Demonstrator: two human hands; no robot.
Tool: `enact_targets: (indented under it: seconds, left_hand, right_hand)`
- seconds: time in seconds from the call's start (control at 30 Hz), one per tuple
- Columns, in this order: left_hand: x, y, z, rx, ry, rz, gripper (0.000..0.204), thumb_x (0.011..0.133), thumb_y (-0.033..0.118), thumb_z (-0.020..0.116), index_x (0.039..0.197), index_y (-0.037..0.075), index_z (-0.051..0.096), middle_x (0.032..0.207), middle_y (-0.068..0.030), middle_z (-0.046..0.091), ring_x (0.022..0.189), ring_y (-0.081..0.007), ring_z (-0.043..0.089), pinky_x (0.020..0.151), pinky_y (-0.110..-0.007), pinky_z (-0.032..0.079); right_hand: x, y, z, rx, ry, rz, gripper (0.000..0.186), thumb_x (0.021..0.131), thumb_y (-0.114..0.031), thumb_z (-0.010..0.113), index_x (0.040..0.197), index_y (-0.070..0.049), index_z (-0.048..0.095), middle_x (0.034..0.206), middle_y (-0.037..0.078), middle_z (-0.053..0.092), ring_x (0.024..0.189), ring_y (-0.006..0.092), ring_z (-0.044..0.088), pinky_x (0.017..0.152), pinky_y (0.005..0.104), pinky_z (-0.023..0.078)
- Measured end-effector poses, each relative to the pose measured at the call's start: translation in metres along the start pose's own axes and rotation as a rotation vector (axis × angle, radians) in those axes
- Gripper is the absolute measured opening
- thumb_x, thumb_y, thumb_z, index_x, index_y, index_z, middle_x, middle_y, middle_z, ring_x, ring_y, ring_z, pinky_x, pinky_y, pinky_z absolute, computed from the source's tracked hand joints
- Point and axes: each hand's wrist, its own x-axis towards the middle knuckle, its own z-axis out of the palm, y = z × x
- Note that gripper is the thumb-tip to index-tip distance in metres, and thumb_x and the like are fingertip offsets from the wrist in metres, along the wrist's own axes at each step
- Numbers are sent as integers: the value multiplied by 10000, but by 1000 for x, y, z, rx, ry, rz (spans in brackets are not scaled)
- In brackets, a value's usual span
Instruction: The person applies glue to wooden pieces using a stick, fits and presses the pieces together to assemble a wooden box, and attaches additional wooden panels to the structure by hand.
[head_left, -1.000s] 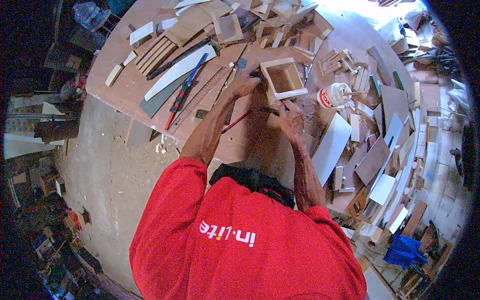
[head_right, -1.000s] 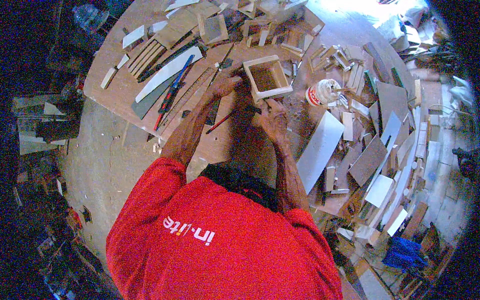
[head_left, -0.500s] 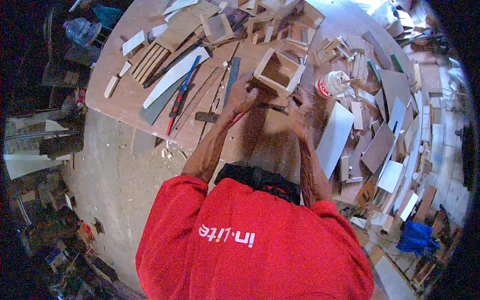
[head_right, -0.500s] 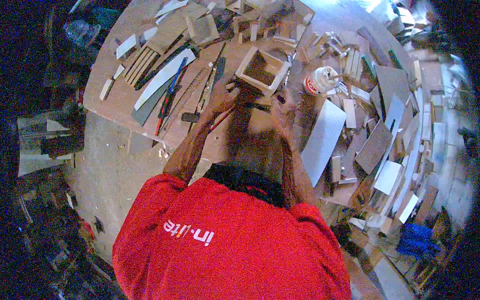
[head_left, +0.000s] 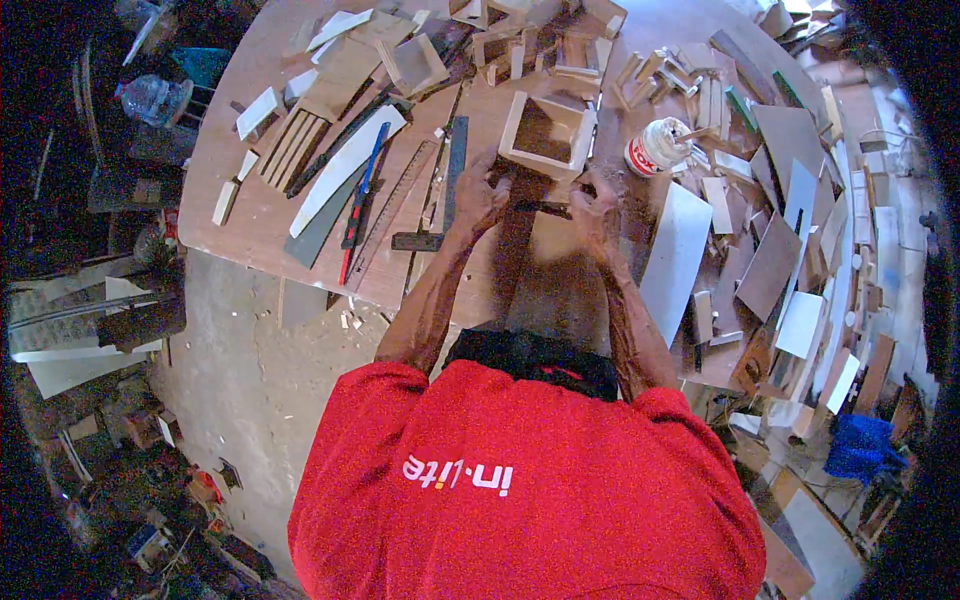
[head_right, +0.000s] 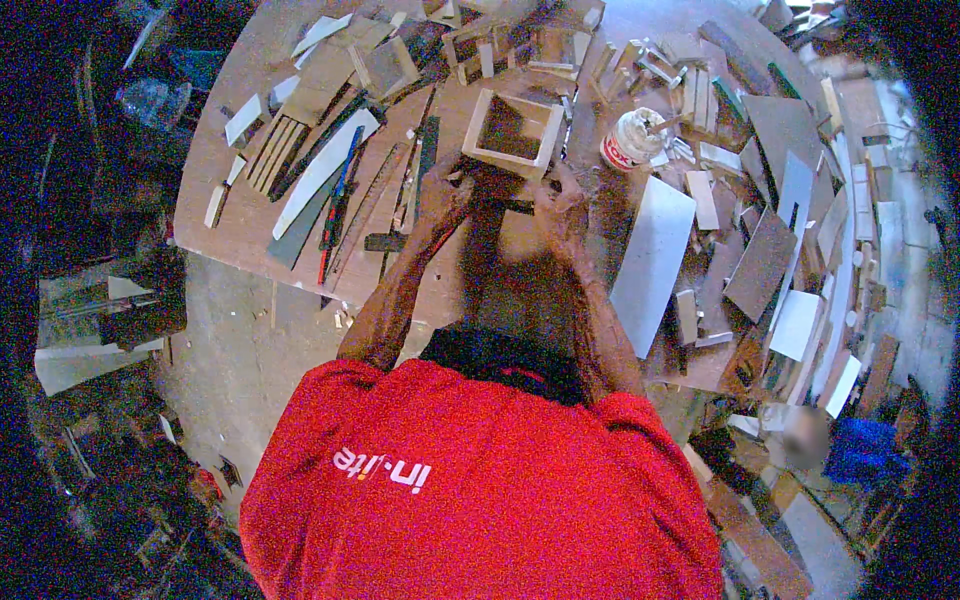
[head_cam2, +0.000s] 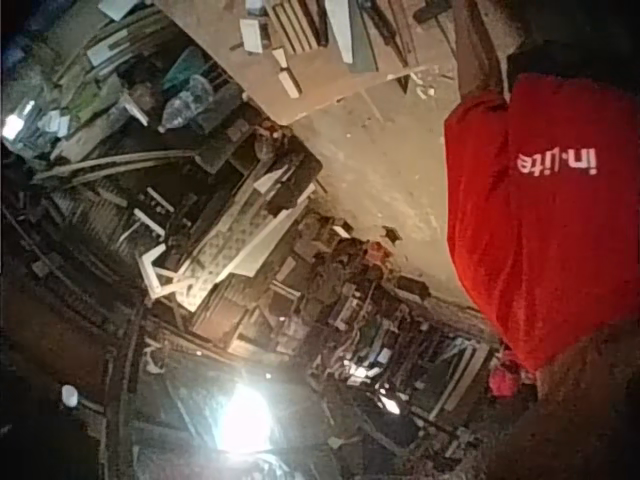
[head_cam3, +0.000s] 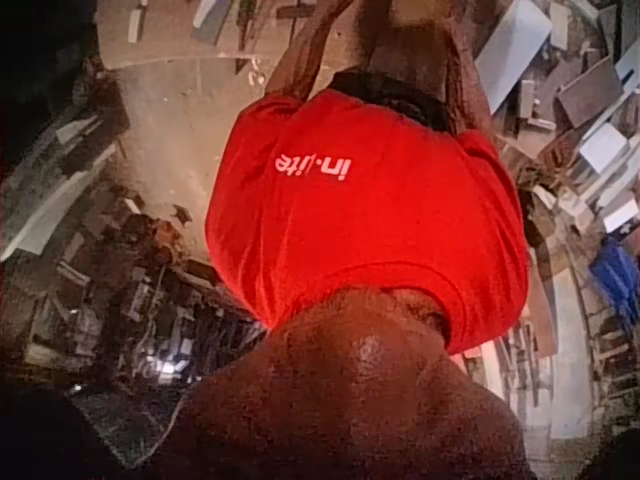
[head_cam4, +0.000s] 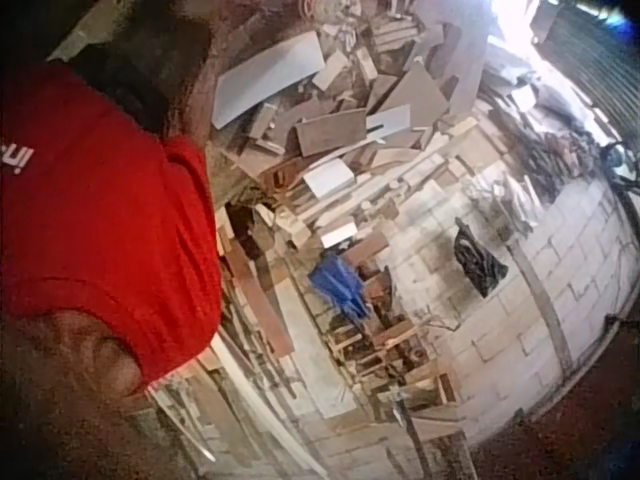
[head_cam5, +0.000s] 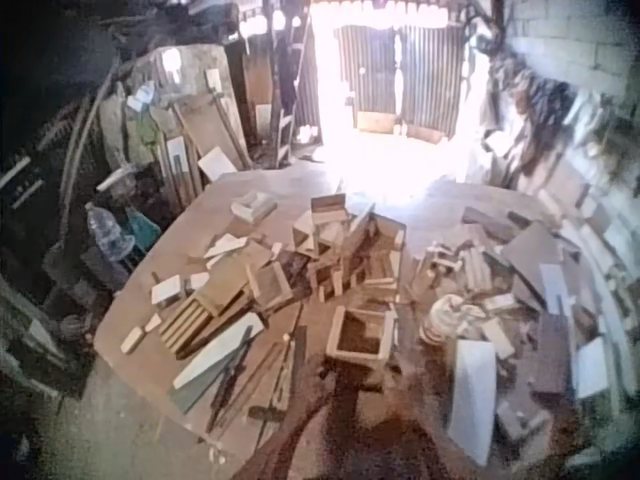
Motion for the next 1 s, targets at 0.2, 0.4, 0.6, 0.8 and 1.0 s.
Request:
enact_targets:
  seconds: [0.2,0.4,0.6,0.8,1.0]
  left_hand:
    - [0,-6,1,162,-38,51,539,758,119,635,1259,-33,505,1108,-213,598,978,-365,616,844,-386,503]
    - [-2,-13,7,163,7,97,563,746,175,640,1258,-22,513,1105,-202,604,970,-389,603,852,-399,498]
    - [-2,-14,4,333,-23,243,463,774,219,629,1176,0,560,1123,-190,599,1022,-372,581,881,-401,493]
    - [-5,-10,9,168,-6,121,442,801,221,624,1172,-8,548,1123,-210,577,962,-359,619,850,-403,533]
    - [-4,-8,8,83,-16,45,446,788,214,634,1174,5,550,1094,-210,589,961,-360,618,840,-414,530]
  right_hand:
    - [5,11,1,-170,-23,-214,184,783,-75,544,932,6,615,819,171,644,721,290,640,663,402,503]
    - [3,25,-2,-252,-55,-308,186,837,-118,530,956,-2,615,865,172,630,767,275,639,670,404,505]
    - [24,1,-14,-7,-157,153,278,899,-281,548,940,-40,682,816,174,668,680,240,637,624,397,481]
    - [21,-7,-3,-77,-43,123,324,866,-333,608,894,-23,698,720,161,669,611,227,625,594,371,474]
    - [16,6,-9,-35,-98,-126,286,831,-311,651,942,-50,692,741,165,666,624,276,635,570,392,492]
